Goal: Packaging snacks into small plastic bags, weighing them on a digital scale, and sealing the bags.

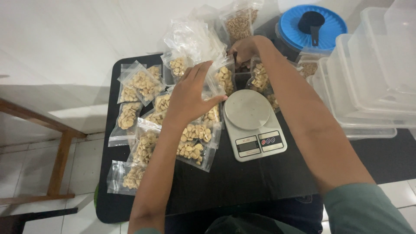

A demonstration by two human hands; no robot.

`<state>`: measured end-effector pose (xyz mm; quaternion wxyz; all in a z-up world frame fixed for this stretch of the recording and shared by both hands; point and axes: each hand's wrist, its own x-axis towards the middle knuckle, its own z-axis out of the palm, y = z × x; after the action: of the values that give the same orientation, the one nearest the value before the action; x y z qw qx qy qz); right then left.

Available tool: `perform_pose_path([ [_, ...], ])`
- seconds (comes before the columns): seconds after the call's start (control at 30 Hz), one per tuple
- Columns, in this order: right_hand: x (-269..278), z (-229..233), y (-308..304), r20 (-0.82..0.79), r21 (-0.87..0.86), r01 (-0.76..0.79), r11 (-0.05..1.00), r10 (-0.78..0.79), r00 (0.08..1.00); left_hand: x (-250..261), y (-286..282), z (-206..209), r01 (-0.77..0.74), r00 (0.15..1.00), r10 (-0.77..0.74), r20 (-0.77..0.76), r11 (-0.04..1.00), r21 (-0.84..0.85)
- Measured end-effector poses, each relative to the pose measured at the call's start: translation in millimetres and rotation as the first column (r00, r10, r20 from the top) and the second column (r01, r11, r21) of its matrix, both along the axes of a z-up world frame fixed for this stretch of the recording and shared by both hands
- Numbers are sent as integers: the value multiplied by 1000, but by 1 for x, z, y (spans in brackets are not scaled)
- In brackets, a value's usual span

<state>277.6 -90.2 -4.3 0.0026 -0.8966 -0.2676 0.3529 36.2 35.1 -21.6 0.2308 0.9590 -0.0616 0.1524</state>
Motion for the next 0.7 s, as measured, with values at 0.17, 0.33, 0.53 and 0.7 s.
perform_pose_path([
  [0.17,-10,6,-3,86,-19,-45,999,47,995,-3,0,1,8,1000,-8,20,1000,-11],
  [0.33,25,-22,-1,188,8,-177,984,172,967,-3,2,2,-3,999,3,42,1000,4],
  [0.53,22,-8,-6,219,42,-182,982,169,961,-9,2,15,-23,1000,23,-3,996,-90],
  [0.7,-16,31,-24,263,78,-7,997,-14,965,-12,4,14,-30,999,33,31,997,-73],
])
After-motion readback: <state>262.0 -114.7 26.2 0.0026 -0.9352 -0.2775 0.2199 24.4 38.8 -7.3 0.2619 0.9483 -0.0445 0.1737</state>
